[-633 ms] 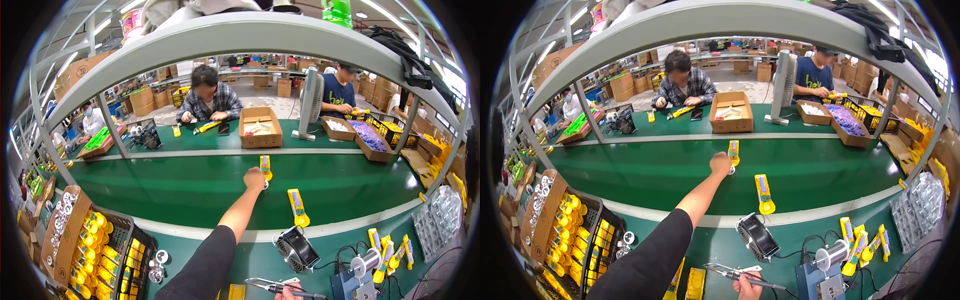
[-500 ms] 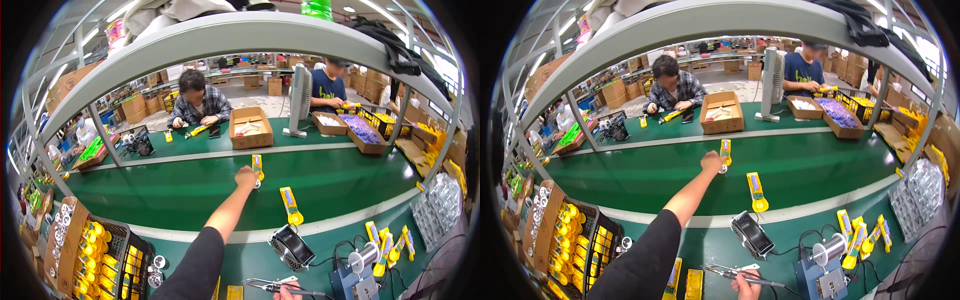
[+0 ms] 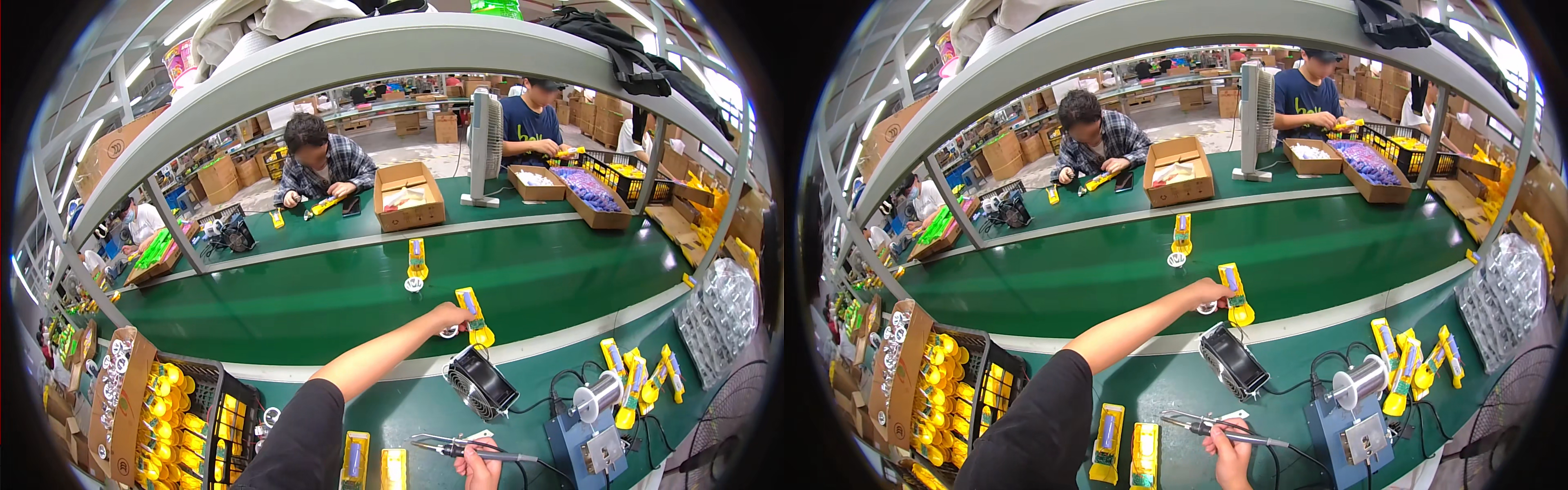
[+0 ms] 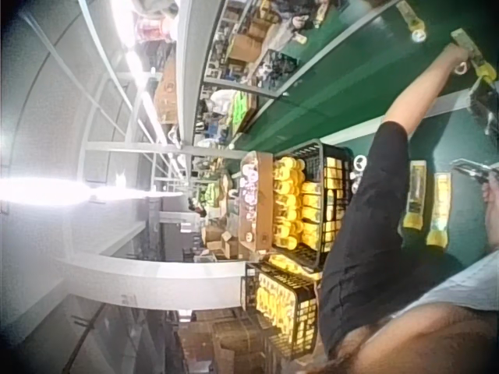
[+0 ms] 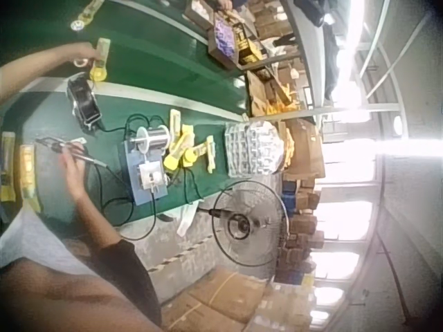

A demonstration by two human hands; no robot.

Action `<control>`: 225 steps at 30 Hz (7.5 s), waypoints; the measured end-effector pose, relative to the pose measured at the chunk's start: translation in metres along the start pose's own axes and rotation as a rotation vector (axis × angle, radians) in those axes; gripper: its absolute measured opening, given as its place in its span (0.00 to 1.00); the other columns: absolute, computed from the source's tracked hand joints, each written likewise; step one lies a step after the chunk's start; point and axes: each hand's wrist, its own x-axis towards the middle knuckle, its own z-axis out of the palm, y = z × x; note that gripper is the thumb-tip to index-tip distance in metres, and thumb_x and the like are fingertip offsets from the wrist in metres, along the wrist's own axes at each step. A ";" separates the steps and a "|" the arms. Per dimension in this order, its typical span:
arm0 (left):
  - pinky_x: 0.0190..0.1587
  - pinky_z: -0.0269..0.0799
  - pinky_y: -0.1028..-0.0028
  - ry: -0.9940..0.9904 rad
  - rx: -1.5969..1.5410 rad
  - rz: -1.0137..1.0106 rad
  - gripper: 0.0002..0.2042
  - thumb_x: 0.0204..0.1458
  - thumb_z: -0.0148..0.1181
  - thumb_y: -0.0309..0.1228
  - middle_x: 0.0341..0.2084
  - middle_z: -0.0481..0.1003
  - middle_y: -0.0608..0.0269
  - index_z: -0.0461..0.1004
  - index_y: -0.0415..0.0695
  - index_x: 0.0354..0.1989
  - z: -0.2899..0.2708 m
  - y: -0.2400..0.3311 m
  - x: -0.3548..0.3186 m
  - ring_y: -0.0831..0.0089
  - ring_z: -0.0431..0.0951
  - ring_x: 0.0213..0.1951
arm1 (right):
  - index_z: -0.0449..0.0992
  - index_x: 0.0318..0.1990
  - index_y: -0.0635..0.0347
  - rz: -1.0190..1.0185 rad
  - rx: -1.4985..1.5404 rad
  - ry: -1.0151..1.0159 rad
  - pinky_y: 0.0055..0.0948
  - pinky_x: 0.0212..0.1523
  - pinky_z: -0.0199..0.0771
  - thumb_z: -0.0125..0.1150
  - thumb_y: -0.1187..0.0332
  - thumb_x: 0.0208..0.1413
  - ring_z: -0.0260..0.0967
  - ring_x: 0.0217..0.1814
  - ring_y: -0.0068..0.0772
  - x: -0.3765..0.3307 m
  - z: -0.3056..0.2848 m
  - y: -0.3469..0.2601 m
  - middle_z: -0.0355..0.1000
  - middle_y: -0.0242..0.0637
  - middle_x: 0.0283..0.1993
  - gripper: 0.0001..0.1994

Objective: The person solders circuit components onto flashlight bodies using a soldering iron and passes flashlight parts across the conveyor belt to a coworker.

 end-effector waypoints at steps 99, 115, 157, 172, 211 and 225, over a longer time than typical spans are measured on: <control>0.24 0.67 0.71 0.866 0.300 -0.008 0.05 0.40 0.60 0.31 0.18 0.70 0.67 0.71 0.45 0.23 0.125 -0.160 -0.442 0.67 0.70 0.23 | 0.57 0.33 0.62 -0.345 -0.103 -0.047 0.16 0.18 0.56 0.54 0.65 0.49 0.55 0.18 0.20 -0.079 0.009 -0.013 0.58 0.34 0.21 0.13; 0.22 0.67 0.73 0.964 0.265 -0.082 0.07 0.33 0.62 0.32 0.16 0.72 0.69 0.71 0.46 0.18 0.138 -0.166 -0.444 0.70 0.71 0.21 | 0.64 0.39 0.66 -0.190 -0.010 -0.124 0.19 0.22 0.64 0.53 0.73 0.49 0.64 0.25 0.25 -0.075 -0.015 -0.007 0.67 0.41 0.33 0.10; 0.23 0.65 0.77 0.909 -0.258 0.198 0.05 0.40 0.59 0.21 0.21 0.67 0.60 0.71 0.37 0.26 0.121 -0.211 -0.466 0.71 0.69 0.23 | 0.56 0.30 0.63 -0.257 -0.352 -0.221 0.15 0.13 0.59 0.62 0.58 0.44 0.58 0.13 0.19 -0.119 0.034 -0.009 0.59 0.33 0.18 0.21; 0.21 0.64 0.85 0.811 -0.393 0.069 0.05 0.35 0.63 0.23 0.32 0.66 0.61 0.73 0.38 0.21 0.112 -0.208 -0.454 0.83 0.65 0.22 | 0.57 0.29 0.62 -0.189 -0.513 -0.153 0.12 0.12 0.59 0.65 0.58 0.40 0.57 0.11 0.17 -0.127 0.063 0.025 0.60 0.33 0.19 0.22; 0.22 0.64 0.84 0.753 -0.465 0.012 0.05 0.35 0.64 0.22 0.28 0.65 0.65 0.73 0.37 0.19 0.106 -0.209 -0.454 0.82 0.67 0.24 | 0.59 0.30 0.63 -0.091 -0.525 -0.204 0.12 0.14 0.63 0.61 0.61 0.43 0.60 0.12 0.16 -0.120 0.056 0.029 0.60 0.32 0.22 0.18; 0.22 0.64 0.85 0.728 -0.467 -0.004 0.05 0.35 0.64 0.21 0.28 0.65 0.65 0.73 0.37 0.19 0.104 -0.209 -0.455 0.83 0.67 0.23 | 0.59 0.30 0.63 -0.104 -0.519 -0.189 0.12 0.14 0.63 0.61 0.60 0.43 0.60 0.12 0.17 -0.121 0.059 0.029 0.59 0.32 0.21 0.19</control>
